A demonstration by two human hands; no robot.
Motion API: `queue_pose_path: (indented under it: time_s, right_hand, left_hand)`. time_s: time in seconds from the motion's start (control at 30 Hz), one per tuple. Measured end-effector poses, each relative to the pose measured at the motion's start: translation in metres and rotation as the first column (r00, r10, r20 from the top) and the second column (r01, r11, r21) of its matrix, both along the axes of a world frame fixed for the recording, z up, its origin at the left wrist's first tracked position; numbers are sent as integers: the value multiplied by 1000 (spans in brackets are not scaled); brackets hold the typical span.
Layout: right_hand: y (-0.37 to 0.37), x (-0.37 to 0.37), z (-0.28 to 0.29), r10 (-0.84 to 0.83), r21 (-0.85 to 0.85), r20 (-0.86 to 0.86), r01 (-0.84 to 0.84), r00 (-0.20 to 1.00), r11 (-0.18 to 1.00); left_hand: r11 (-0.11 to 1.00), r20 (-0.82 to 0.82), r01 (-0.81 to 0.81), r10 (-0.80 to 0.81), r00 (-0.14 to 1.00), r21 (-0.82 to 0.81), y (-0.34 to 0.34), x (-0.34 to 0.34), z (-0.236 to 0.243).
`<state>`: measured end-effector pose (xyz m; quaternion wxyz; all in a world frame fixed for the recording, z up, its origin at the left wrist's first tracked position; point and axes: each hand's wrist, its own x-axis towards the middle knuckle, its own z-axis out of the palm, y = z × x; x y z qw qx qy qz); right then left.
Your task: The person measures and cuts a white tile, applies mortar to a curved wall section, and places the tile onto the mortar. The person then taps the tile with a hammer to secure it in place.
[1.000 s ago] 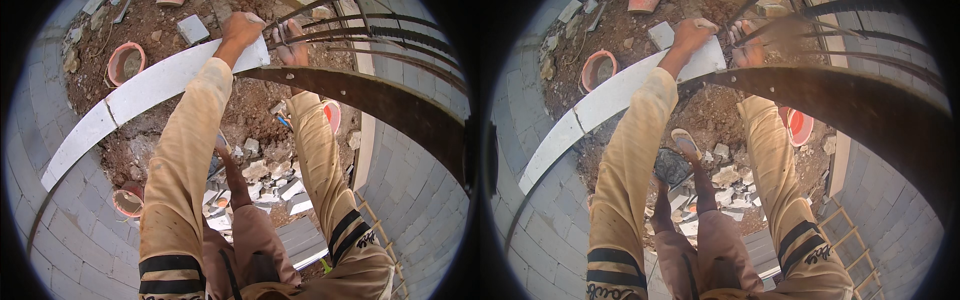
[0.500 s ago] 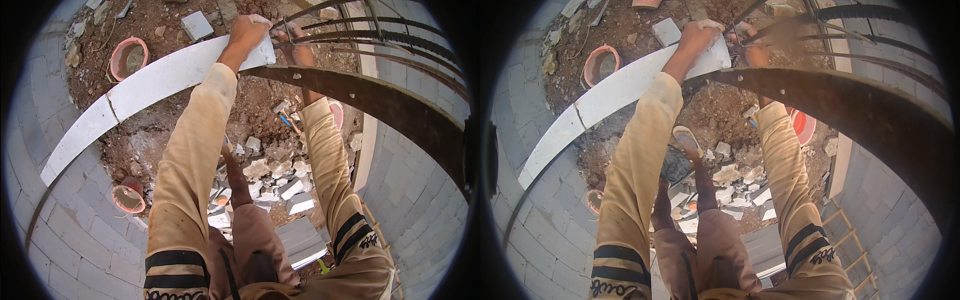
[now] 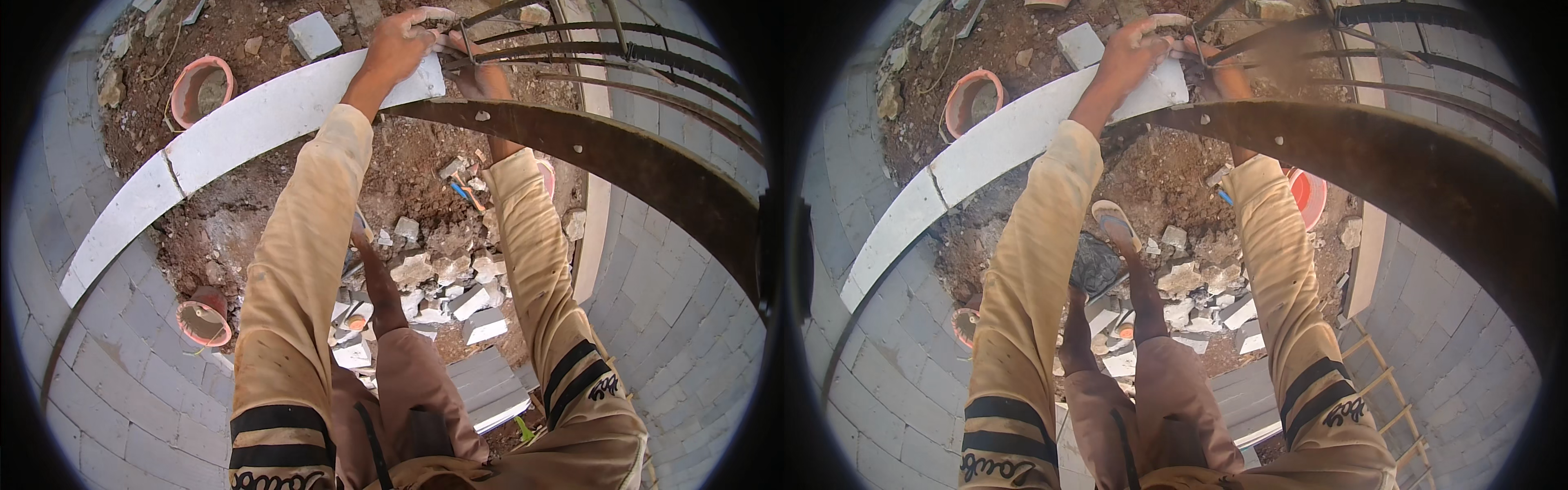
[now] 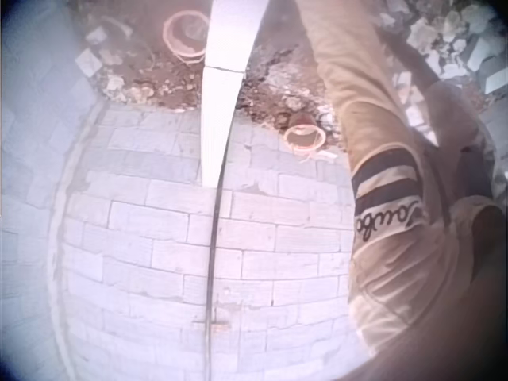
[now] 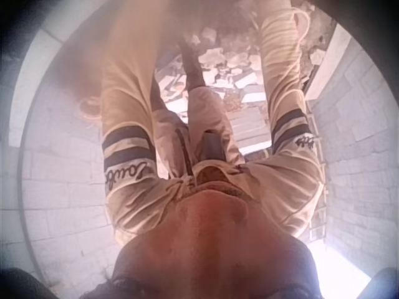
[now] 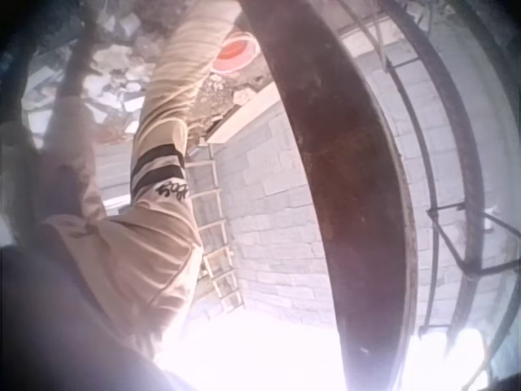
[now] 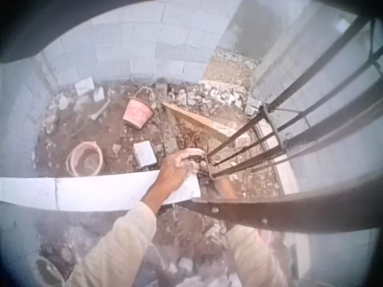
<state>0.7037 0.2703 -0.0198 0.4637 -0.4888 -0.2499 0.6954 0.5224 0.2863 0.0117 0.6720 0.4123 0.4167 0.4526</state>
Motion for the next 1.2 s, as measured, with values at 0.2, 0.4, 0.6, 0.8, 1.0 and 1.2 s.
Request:
queue_pose_path:
  time_s: [0.2,0.4,0.6,0.8,1.0,1.2]
  right_hand:
    - [-2,-14,0,-102,23,-192,108,976,994]
    - [-2,-5,-3,-36,25,-292,46,956,999]
    - [-3,-7,-2,-58,-19,-254,55,965,998]
    - [-1,-12,-13,-170,28,-249,183,953,983]
    - [8,10,-24,-196,-134,-298,162,934,978]
    - [5,16,-10,-18,-86,-440,-22,898,996]
  left_hand:
    - [997,-118,-23,31,993,70,1,0,-8]
    - [997,-230,-53,64,971,52,-3,5,-20]
    - [991,-64,-136,137,989,11,-9,10,-18]
    - [992,-258,-63,89,962,107,-6,3,-13]
    - [996,-464,51,-12,886,73,6,-5,-17]
    - [993,-579,118,-86,811,19,19,-8,-17]
